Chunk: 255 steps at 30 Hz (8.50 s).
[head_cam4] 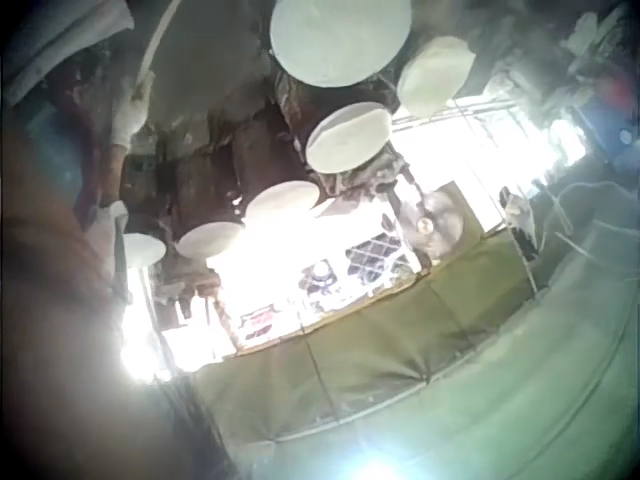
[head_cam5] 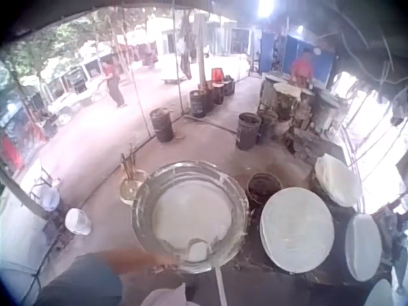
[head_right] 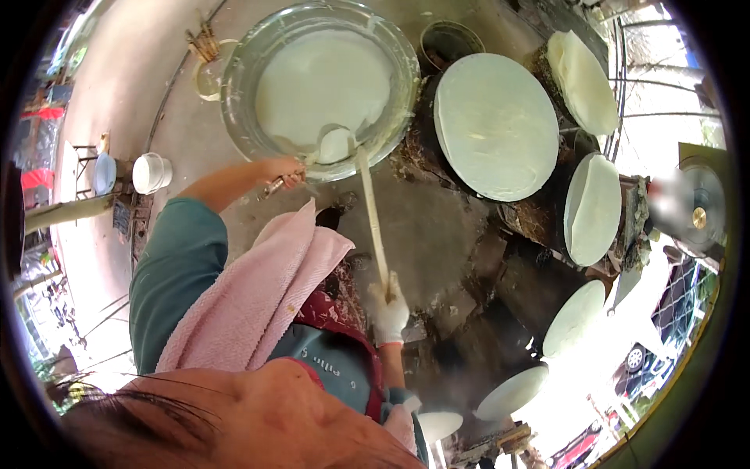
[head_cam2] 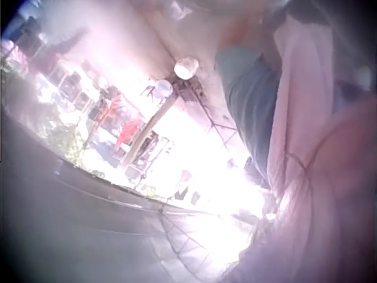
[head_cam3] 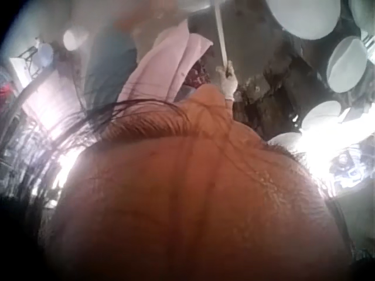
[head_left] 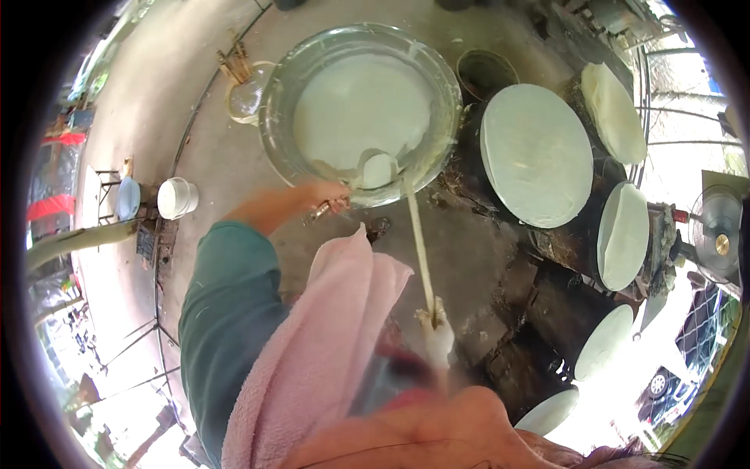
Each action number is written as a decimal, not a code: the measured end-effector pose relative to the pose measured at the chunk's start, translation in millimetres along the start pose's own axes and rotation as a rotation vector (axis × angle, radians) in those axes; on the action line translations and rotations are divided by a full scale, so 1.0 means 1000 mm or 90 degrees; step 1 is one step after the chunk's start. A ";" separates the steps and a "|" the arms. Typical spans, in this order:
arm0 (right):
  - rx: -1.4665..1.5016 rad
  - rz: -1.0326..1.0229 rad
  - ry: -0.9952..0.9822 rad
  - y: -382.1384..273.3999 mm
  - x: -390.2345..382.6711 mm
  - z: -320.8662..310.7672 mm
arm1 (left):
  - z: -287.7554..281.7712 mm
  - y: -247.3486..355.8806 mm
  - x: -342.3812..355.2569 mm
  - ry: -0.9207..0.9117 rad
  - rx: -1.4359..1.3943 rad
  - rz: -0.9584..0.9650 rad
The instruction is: The person spreads batter onto multiple circular heated plates using a ladle and a stick, then peels the cooked wrappers off and stacks them.
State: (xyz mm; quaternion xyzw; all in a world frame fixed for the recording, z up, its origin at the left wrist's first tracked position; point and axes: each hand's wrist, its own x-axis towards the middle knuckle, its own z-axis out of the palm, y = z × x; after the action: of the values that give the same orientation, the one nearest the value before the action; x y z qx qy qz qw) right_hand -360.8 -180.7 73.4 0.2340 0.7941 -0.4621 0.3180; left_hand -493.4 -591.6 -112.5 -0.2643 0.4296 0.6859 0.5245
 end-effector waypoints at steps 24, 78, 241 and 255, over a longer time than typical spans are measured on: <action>0.384 -0.456 0.125 0.031 -0.047 -0.025 | 0.179 0.047 -0.274 -0.059 -0.355 0.584; 0.661 0.446 1.144 0.460 -0.109 -0.405 | 1.056 -0.181 0.409 -0.739 0.924 1.146; 1.024 0.210 0.758 0.479 -0.194 -0.349 | 0.936 -0.149 0.224 -0.494 1.053 0.369; 0.908 0.405 1.126 0.393 -0.135 -0.298 | 1.101 -0.262 0.391 -0.724 1.065 -0.096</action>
State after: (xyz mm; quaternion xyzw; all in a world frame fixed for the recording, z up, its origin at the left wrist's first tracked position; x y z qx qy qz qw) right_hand -92.8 254.4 51.0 0.7850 0.2064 -0.3785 -0.4449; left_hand -269.3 576.0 28.7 0.5268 0.4409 0.1544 0.7101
